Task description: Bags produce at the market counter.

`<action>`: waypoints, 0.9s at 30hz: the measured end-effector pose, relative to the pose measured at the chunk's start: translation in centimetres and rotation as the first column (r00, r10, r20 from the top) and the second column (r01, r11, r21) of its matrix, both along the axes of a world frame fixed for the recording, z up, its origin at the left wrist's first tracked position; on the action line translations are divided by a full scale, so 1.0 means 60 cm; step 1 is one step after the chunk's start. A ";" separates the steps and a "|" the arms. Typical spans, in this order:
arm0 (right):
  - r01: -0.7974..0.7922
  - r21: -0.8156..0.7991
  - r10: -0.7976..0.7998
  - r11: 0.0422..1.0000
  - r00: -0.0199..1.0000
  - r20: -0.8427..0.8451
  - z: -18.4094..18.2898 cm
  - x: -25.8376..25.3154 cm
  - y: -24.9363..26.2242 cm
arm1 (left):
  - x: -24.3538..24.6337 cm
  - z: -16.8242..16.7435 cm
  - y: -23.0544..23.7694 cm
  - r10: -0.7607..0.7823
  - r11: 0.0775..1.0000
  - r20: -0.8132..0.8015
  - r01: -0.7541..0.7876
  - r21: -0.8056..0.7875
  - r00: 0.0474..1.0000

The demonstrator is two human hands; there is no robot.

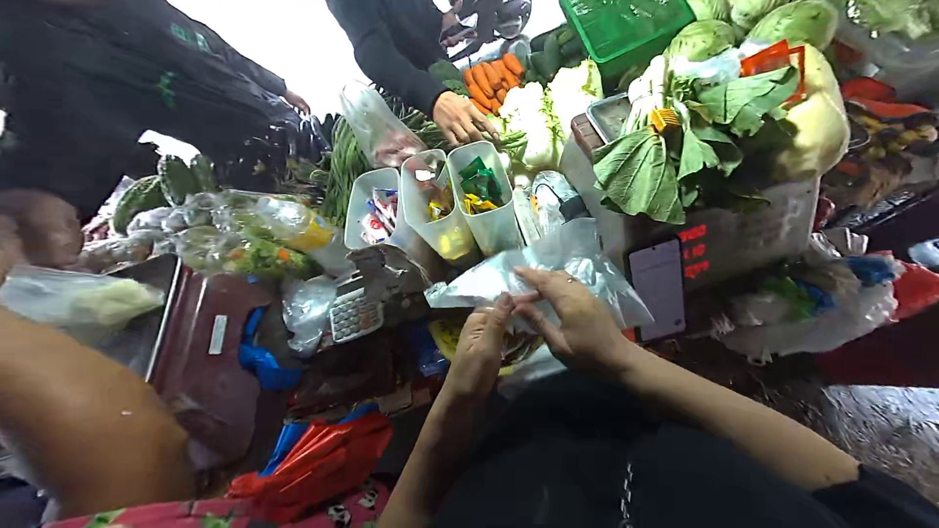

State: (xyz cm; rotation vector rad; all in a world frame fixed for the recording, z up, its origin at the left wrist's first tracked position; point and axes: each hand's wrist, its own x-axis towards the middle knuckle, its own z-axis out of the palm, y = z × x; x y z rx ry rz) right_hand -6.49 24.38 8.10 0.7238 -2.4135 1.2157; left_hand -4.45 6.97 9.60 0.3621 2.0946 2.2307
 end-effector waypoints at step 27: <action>-0.153 -0.592 0.169 0.791 0.985 -0.028 0.059 0.019 0.106 | -0.048 -0.061 -0.040 0.144 0.448 -0.420 -0.438 -0.779 0.896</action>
